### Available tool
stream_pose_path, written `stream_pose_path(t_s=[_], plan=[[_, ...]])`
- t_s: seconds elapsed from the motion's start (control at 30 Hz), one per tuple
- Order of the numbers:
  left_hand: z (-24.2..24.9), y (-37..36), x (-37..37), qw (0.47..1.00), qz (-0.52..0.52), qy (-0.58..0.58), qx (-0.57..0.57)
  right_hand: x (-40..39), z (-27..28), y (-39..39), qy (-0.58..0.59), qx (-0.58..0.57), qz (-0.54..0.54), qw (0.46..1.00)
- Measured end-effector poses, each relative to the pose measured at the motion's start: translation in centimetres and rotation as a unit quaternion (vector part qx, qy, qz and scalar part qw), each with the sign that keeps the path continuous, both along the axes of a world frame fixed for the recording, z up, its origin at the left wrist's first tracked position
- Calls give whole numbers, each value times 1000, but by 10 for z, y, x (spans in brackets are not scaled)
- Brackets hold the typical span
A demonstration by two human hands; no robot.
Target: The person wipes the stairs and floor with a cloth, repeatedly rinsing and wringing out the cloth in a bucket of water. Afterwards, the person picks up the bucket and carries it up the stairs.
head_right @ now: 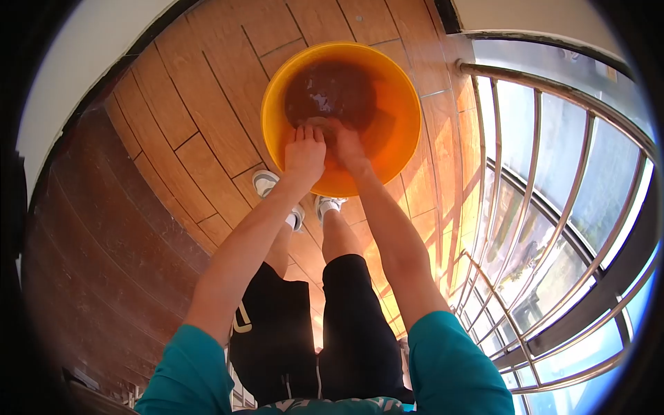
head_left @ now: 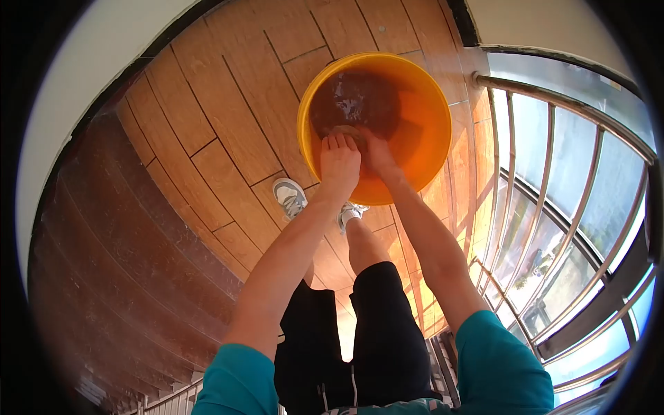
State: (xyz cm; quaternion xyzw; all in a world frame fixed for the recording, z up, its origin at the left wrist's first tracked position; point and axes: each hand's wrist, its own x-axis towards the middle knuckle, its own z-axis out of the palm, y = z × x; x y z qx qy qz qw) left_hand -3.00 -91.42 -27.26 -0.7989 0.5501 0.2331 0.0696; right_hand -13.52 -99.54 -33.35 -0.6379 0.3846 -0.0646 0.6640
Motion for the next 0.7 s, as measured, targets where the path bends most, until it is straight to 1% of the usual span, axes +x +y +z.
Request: stream_pose_path(t_s=[0.03,0.07,0.1,0.13,0.17,0.2,0.23,0.27,0.3,0.33,0.37,0.4,0.43,0.47,0.5,0.57,0.6,0.63,0.67,0.7], plan=[[-12,-10,1,997,15,69,43,-3,-1,0,139,-82,30,986],[-28,-19,2,997,8,72,37,-6,-4,-1,275,-159,58,947],[-46,-27,-1,993,24,111,35,-10,-2,-1,281,-161,49,945],[-58,-34,-4,987,39,151,34,-15,4,0,344,-148,130,918],[-70,-40,-7,987,29,155,31,-19,9,-1,402,-133,210,881],[-82,-45,-9,990,-8,133,45,-23,12,0,407,-132,199,882],[-90,-50,-13,991,-45,112,60,-28,17,4,409,-160,238,866],[-100,-56,-16,990,-57,114,58,-32,18,3,408,-188,277,850],[-105,-64,-16,985,-108,96,97,-31,17,-1,411,-186,267,852],[-112,-65,-15,975,-156,75,140,-30,17,-2,401,-174,228,870],[-118,-60,-14,977,-147,117,104,-27,18,-3,389,-160,190,887],[-131,-64,-14,976,-152,111,108,-22,17,-7,384,-157,184,891],[-145,-70,-12,971,-144,88,171,-17,14,-11,395,-145,180,889],[-153,-62,-12,964,-143,76,210,-13,15,-8,408,-125,178,887],[-153,-57,-12,956,-143,64,249,-14,14,-4,404,-115,174,891],[-151,-57,-3,946,-178,69,263,-7,12,-9,398,-144,163,891],[-148,-53,0,941,-190,71,271,-5,12,-9,397,-134,160,894],[-146,-35,-2,936,-215,87,264,-5,11,-8,392,-103,164,899],[-146,-34,2,935,-239,96,244,-3,11,-14,386,-87,162,904],[-144,-49,10,937,-259,98,212,-1,11,-24,382,-101,154,906]])
